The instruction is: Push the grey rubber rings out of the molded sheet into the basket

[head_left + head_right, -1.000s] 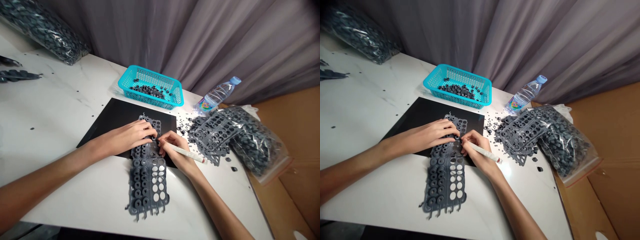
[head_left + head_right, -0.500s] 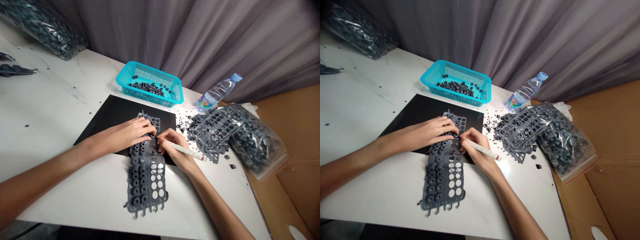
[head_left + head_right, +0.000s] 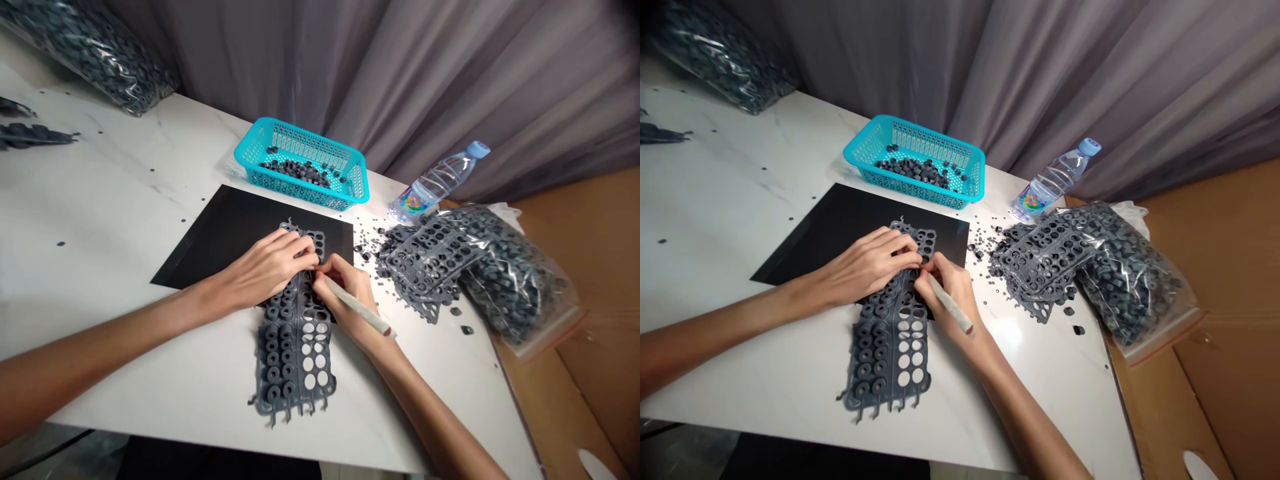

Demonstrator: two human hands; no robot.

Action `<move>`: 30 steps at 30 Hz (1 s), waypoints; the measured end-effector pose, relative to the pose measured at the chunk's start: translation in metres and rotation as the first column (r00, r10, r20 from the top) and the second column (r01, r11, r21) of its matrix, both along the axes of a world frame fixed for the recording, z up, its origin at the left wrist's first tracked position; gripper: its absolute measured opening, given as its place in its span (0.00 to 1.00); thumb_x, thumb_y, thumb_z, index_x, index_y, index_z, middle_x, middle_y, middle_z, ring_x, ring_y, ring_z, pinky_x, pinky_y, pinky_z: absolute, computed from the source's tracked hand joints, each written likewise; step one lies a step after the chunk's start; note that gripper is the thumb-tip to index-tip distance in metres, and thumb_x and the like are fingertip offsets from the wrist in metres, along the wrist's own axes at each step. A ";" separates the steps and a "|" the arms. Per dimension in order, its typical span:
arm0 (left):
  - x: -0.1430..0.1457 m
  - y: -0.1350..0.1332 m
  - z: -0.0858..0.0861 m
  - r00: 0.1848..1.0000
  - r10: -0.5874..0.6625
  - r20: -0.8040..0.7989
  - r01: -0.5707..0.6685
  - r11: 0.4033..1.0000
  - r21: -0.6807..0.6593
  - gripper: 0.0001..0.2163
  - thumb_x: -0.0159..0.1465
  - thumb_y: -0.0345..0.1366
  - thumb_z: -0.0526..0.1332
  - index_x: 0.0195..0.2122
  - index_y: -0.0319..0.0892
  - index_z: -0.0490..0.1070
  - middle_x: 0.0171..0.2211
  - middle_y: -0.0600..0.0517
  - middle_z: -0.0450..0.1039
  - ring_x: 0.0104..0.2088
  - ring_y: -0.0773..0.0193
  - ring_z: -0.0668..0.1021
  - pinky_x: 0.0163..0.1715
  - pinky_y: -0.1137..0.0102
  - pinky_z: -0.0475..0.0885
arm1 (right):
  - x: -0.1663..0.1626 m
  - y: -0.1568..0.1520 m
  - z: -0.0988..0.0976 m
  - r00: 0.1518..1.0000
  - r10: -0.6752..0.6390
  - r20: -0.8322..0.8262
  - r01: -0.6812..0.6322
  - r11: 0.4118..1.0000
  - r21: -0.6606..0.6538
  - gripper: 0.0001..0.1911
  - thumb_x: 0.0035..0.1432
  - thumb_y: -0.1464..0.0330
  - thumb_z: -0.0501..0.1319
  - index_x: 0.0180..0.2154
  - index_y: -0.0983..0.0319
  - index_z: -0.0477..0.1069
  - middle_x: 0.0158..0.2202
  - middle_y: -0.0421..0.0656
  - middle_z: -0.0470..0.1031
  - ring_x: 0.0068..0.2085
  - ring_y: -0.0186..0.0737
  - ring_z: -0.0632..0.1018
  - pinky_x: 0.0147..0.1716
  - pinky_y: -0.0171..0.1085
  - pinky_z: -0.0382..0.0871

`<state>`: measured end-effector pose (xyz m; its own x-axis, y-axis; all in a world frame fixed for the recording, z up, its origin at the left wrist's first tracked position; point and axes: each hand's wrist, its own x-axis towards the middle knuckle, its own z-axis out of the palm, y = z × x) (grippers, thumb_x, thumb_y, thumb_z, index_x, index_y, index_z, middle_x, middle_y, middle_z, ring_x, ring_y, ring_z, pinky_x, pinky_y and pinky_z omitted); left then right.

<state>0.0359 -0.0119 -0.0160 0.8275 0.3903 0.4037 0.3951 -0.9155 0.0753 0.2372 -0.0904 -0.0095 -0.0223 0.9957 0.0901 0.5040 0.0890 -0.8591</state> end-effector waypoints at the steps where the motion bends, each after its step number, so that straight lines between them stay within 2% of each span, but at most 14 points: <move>1: 0.000 0.001 -0.002 0.999 -0.011 0.038 0.013 0.999 -0.048 0.12 0.74 0.23 0.54 0.49 0.41 0.74 0.47 0.46 0.74 0.45 0.55 0.75 0.50 0.61 0.69 | 0.000 0.000 -0.001 1.000 -0.009 -0.014 0.009 1.000 -0.006 0.08 0.64 0.67 0.63 0.32 0.59 0.68 0.23 0.34 0.69 0.24 0.33 0.69 0.25 0.33 0.61; 5: -0.003 0.006 -0.003 0.995 -0.023 0.102 0.048 0.969 -0.242 0.10 0.78 0.30 0.54 0.48 0.43 0.75 0.49 0.48 0.74 0.47 0.57 0.76 0.53 0.61 0.68 | 0.007 0.002 -0.006 0.967 0.015 -0.255 -0.041 0.994 -0.098 0.07 0.68 0.64 0.64 0.36 0.60 0.71 0.26 0.37 0.74 0.26 0.35 0.75 0.27 0.33 0.70; 8: -0.004 0.009 -0.001 0.994 -0.010 0.107 0.050 0.924 -0.378 0.08 0.79 0.35 0.56 0.48 0.44 0.75 0.49 0.50 0.75 0.50 0.57 0.76 0.58 0.60 0.65 | 0.011 0.005 -0.006 0.906 0.041 -0.422 -0.080 0.994 -0.076 0.10 0.69 0.61 0.65 0.40 0.61 0.72 0.31 0.39 0.78 0.26 0.35 0.78 0.27 0.34 0.75; 10: -0.005 0.011 0.000 0.993 -0.001 0.119 0.055 0.889 -0.455 0.09 0.79 0.38 0.57 0.49 0.44 0.76 0.50 0.50 0.76 0.52 0.57 0.76 0.60 0.60 0.64 | 0.013 0.006 -0.005 0.888 0.029 -0.458 -0.062 0.997 -0.055 0.11 0.69 0.60 0.66 0.42 0.61 0.73 0.34 0.40 0.78 0.26 0.35 0.79 0.26 0.35 0.76; 13: -0.005 0.013 0.000 0.990 0.017 0.139 0.062 0.837 -0.544 0.10 0.79 0.41 0.56 0.51 0.45 0.76 0.50 0.51 0.77 0.54 0.57 0.76 0.60 0.61 0.65 | 0.016 0.006 -0.002 0.906 0.001 -0.423 -0.035 0.997 -0.072 0.11 0.68 0.59 0.68 0.41 0.61 0.74 0.33 0.40 0.78 0.26 0.35 0.79 0.27 0.35 0.77; 17: -0.005 0.013 0.001 0.991 0.019 0.134 0.061 0.821 -0.567 0.12 0.80 0.38 0.53 0.51 0.44 0.76 0.52 0.50 0.77 0.55 0.58 0.76 0.61 0.61 0.65 | 0.022 0.003 0.001 0.938 -0.010 -0.346 -0.023 0.996 -0.091 0.11 0.65 0.60 0.71 0.42 0.61 0.78 0.35 0.42 0.80 0.29 0.36 0.80 0.32 0.36 0.77; 20: -0.004 0.011 0.002 0.991 0.033 0.133 0.048 0.823 -0.566 0.12 0.80 0.38 0.53 0.51 0.44 0.77 0.51 0.50 0.77 0.55 0.57 0.76 0.62 0.61 0.64 | 0.023 0.002 0.002 0.954 0.017 -0.300 -0.046 0.995 -0.089 0.11 0.63 0.60 0.72 0.43 0.61 0.81 0.39 0.44 0.82 0.34 0.38 0.81 0.36 0.36 0.77; 23: -0.003 0.010 0.003 0.990 0.038 0.138 0.048 0.818 -0.573 0.11 0.79 0.39 0.55 0.50 0.45 0.77 0.50 0.50 0.77 0.55 0.57 0.76 0.62 0.60 0.64 | 0.021 0.001 0.001 0.966 0.023 -0.258 -0.048 0.995 -0.092 0.11 0.66 0.60 0.70 0.40 0.61 0.82 0.39 0.45 0.82 0.35 0.39 0.82 0.37 0.37 0.76; 28: -0.002 0.009 0.002 0.988 0.056 0.143 0.036 0.821 -0.570 0.10 0.79 0.39 0.55 0.49 0.45 0.76 0.49 0.50 0.77 0.54 0.57 0.76 0.60 0.61 0.65 | 0.015 0.001 -0.004 0.929 -0.024 -0.370 -0.034 0.989 -0.147 0.12 0.65 0.60 0.70 0.44 0.61 0.78 0.33 0.41 0.79 0.29 0.36 0.80 0.30 0.35 0.76; 30: -0.002 0.009 0.002 0.988 0.056 0.146 0.038 0.820 -0.572 0.10 0.79 0.39 0.55 0.49 0.44 0.76 0.50 0.50 0.77 0.54 0.57 0.76 0.60 0.61 0.65 | 0.011 0.000 -0.006 0.922 -0.037 -0.386 -0.024 0.988 -0.153 0.13 0.64 0.59 0.71 0.42 0.61 0.76 0.32 0.40 0.78 0.26 0.35 0.78 0.27 0.34 0.75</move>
